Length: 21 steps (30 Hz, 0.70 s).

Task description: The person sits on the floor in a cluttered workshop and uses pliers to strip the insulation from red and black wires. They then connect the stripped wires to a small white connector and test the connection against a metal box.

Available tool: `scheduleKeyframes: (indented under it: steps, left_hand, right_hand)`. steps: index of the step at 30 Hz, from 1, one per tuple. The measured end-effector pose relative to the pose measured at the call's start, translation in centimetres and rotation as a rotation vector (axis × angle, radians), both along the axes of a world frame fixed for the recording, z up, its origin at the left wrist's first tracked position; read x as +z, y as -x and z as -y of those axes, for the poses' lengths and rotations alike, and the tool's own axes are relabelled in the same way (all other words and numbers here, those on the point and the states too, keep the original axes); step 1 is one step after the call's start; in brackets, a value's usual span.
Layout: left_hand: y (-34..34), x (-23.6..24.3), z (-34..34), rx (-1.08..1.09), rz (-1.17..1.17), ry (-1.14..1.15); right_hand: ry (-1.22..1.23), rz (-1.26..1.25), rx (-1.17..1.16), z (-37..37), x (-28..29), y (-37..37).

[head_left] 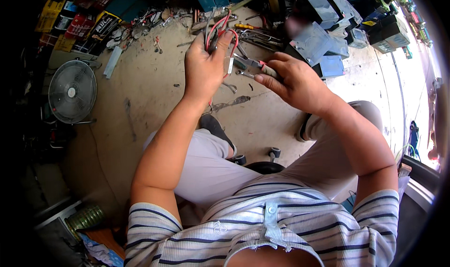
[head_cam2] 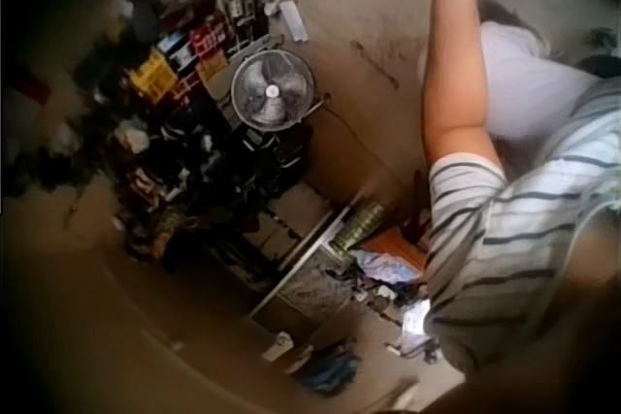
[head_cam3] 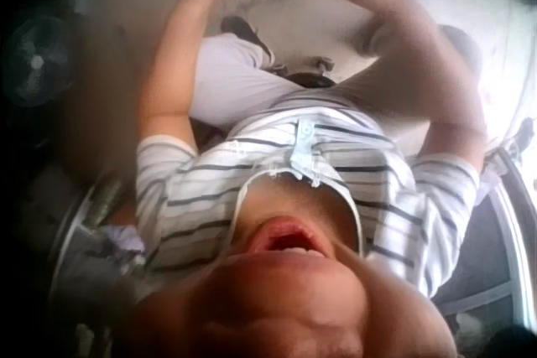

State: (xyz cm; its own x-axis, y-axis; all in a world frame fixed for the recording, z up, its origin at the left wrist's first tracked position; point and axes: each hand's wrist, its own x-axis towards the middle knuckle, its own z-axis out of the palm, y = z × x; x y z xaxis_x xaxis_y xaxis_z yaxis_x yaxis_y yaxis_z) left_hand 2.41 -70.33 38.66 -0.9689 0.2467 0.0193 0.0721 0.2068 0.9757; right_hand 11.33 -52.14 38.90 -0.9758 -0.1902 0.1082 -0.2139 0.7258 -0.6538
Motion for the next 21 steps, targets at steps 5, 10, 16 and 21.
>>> scheduleKeyframes:
  steps: [5,10,16,21]
  left_hand:
    - [0.0,-0.6,-0.2,0.003,-0.092,-0.008]
    - [-0.4,0.0,-0.3,-0.023,-0.017,-0.029]
    - [-0.5,0.0,-0.1,-0.056,-0.029,-0.014]
    - [-0.3,-0.6,-0.1,-0.06,-0.086,0.006]
  right_hand:
    - [-0.066,-0.13,-0.006,0.1,-0.6,-0.2]
    - [-0.106,-0.146,-0.023,-0.3,-0.5,-0.2]
    - [-0.117,-0.148,-0.006,-0.3,-0.3,-0.4]
    - [-0.141,-0.095,0.018,-0.4,0.0,-0.3]
